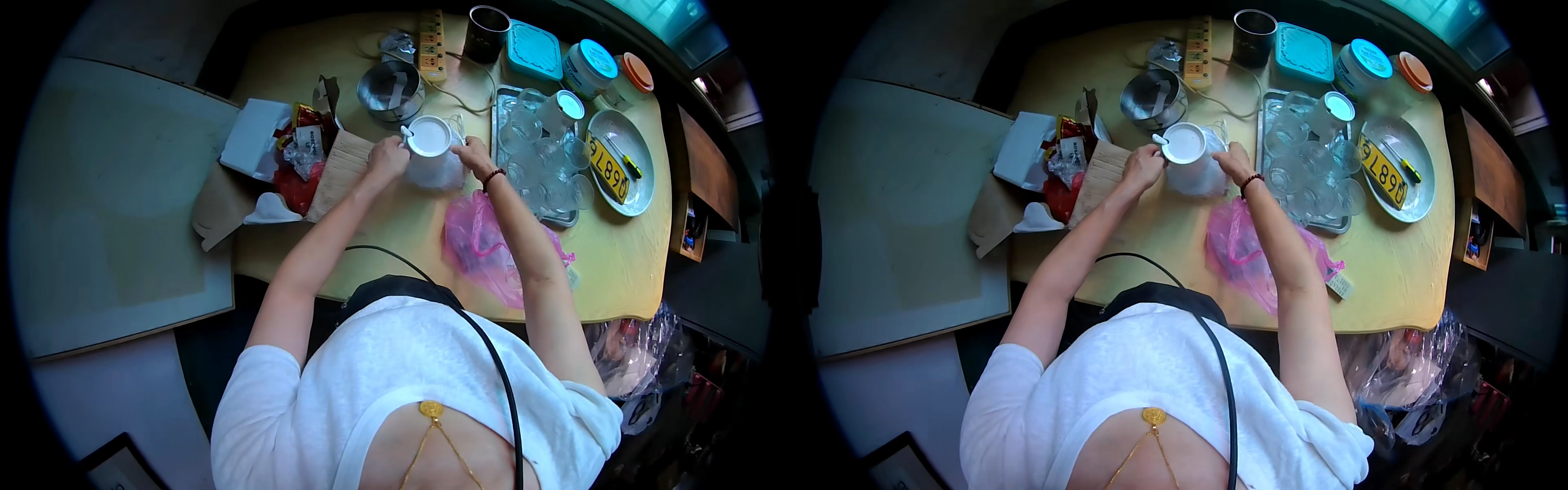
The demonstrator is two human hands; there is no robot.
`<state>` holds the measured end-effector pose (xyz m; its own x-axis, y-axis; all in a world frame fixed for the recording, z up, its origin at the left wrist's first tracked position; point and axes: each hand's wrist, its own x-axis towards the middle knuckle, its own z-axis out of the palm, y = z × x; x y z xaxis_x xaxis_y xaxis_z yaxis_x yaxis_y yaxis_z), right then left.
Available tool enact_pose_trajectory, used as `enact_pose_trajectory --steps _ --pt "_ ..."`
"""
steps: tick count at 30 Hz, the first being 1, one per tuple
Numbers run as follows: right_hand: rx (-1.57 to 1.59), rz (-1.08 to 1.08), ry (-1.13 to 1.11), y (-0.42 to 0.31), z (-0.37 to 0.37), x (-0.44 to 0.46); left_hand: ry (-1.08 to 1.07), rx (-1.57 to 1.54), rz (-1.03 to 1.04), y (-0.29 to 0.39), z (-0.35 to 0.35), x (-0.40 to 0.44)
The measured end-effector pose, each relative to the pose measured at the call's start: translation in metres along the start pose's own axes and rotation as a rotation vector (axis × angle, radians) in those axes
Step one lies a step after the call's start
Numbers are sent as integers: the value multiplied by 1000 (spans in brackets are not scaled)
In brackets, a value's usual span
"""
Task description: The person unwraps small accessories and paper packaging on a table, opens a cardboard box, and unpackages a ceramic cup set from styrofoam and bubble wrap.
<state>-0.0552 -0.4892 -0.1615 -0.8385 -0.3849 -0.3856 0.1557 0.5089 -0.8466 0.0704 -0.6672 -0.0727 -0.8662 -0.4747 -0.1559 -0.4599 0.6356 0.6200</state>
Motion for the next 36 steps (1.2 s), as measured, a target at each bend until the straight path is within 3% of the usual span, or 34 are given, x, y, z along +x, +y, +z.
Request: enact_pose_trajectory --steps 3,5,11,15,22,24,29,32,36 --pt "-163 -178 98 -12 -27 -15 -56 -14 -21 7 7 2" --pt "59 -188 -36 -22 -58 -28 -74 -28 -34 7 9 3" --pt "326 -217 13 -48 -126 -99 -90 -61 -71 -11 16 18" --pt "323 -190 85 -39 -125 -115 -112 -172 -42 -24 20 16" --pt "-103 -329 89 -20 -46 -72 -193 -306 -31 -23 -6 -55" --pt "-321 -127 119 -24 -23 -57 -241 -257 -61 -7 -21 -85" --pt "-608 42 283 -37 31 -53 -318 -156 0 -22 -3 -117" --pt "-393 221 264 -42 37 -50 -357 -154 -19 -25 6 -128" --pt "-199 206 251 -24 33 -39 -318 -191 -38 -37 18 -132"
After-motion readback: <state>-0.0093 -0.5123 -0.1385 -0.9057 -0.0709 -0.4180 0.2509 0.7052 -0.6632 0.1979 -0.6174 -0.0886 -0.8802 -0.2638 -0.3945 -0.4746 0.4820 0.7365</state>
